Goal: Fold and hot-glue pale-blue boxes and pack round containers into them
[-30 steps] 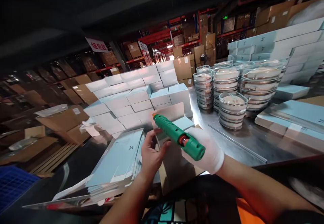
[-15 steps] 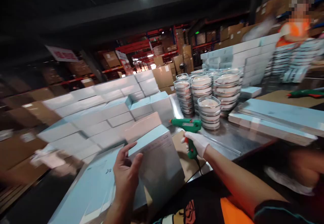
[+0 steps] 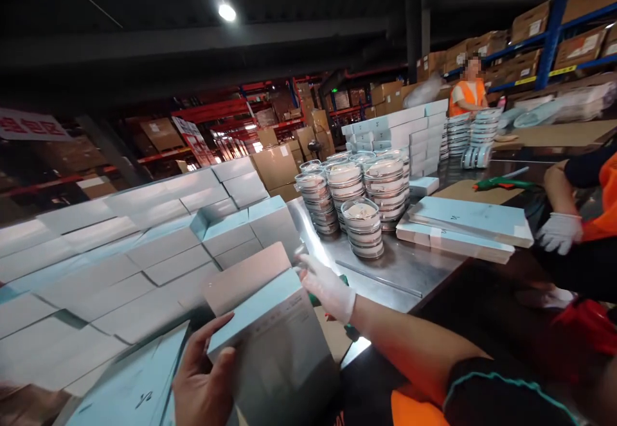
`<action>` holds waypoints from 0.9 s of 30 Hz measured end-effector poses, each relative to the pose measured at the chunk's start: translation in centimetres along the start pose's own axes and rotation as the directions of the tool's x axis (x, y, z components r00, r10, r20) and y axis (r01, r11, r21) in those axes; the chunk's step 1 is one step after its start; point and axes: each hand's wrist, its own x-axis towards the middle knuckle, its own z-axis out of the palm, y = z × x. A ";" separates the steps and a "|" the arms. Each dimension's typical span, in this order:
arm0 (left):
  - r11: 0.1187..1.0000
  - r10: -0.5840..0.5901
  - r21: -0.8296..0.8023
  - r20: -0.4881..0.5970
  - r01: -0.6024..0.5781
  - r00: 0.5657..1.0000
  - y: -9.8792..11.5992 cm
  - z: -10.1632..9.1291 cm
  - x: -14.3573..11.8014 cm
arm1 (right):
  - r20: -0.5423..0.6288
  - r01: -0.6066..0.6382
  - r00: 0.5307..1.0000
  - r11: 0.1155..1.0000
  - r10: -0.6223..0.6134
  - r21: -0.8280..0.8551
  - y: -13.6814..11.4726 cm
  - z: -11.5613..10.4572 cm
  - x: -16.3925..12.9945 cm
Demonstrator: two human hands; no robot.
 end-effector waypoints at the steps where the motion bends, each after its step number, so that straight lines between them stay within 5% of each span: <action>1: 1.000 0.025 0.000 0.010 -0.025 1.000 -0.3 0.1 -0.2 | 0.050 0.040 0.998 0.998 -0.043 0.049 -1.3 0.5 0.0; 4: 0.998 0.058 0.024 0.023 -0.058 0.998 -1.7 -0.2 -0.2 | 0.135 0.020 0.990 0.997 -0.030 0.073 -4.0 1.0 -0.3; 7: 0.987 0.149 -0.063 0.015 -0.148 0.989 -2.4 -0.8 0.3 | 0.261 0.058 0.962 0.994 -0.082 0.097 -4.0 -0.1 -0.8; 10: 0.948 0.278 -0.175 0.058 -0.265 0.959 -2.0 -1.2 0.8 | 0.317 0.247 0.914 0.967 -0.252 0.058 -2.1 -1.3 -1.4; 16: 0.874 0.483 -0.059 0.214 -0.482 0.849 -0.8 -2.9 1.8 | 0.313 0.558 0.779 0.828 -0.543 0.046 -0.8 -0.9 -1.9; 18: 0.824 0.543 -0.024 0.318 -0.567 0.777 -0.4 -3.9 3.0 | 0.296 0.632 0.741 0.775 -0.603 -0.002 -1.1 -0.3 -1.6; 23: 0.404 0.564 0.203 0.713 -0.892 0.417 1.9 -5.2 5.9 | 0.393 0.817 0.561 0.564 -0.728 -0.123 -1.8 2.2 -1.3; 25: 0.329 0.545 0.226 0.747 -0.917 0.380 2.5 -5.5 6.3 | 0.487 0.809 0.556 0.574 -0.673 -0.131 -2.2 2.3 -0.8; 27: 0.380 0.507 0.274 0.737 -0.883 0.447 2.4 -6.6 6.6 | 0.508 0.739 0.644 0.638 -0.572 -0.218 -2.3 0.9 0.7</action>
